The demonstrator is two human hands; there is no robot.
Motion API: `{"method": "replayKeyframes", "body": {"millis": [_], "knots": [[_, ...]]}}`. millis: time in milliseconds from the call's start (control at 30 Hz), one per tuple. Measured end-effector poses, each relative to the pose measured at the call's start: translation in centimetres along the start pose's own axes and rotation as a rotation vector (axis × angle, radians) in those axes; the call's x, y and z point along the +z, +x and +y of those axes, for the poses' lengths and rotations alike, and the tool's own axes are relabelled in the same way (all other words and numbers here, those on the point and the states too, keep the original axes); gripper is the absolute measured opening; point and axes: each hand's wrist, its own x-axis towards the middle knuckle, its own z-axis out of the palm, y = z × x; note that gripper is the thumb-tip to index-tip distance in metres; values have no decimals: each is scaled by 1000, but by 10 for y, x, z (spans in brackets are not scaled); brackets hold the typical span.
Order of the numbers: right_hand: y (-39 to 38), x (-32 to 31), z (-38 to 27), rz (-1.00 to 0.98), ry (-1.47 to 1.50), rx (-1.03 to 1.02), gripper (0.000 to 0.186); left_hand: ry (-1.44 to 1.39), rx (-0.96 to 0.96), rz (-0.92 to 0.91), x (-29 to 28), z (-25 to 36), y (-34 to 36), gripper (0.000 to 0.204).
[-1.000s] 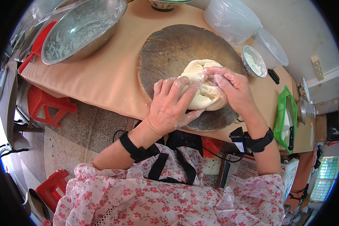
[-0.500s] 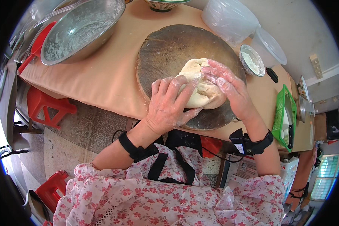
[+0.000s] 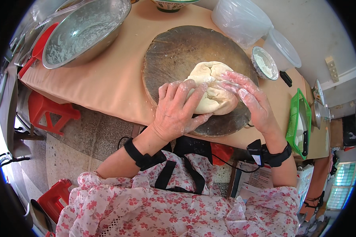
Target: Kneading a large piece of dough on a wooden circular board in a food preparation setting.
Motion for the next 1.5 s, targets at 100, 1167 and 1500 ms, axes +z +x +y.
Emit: {"method": "replayKeyframes", "body": {"millis": [100,1167,1500], "knots": [[5,-2,-7,37,-253,-48,32,5,2,-5,-1,0,0,69],[-1,17,-10,103,-557,-233,22,-42,3,-29,-2,-2,-1,69],[13,13,-6,150,-292,19,18,-148,-103,-156,-18,-3,20,58]]}}
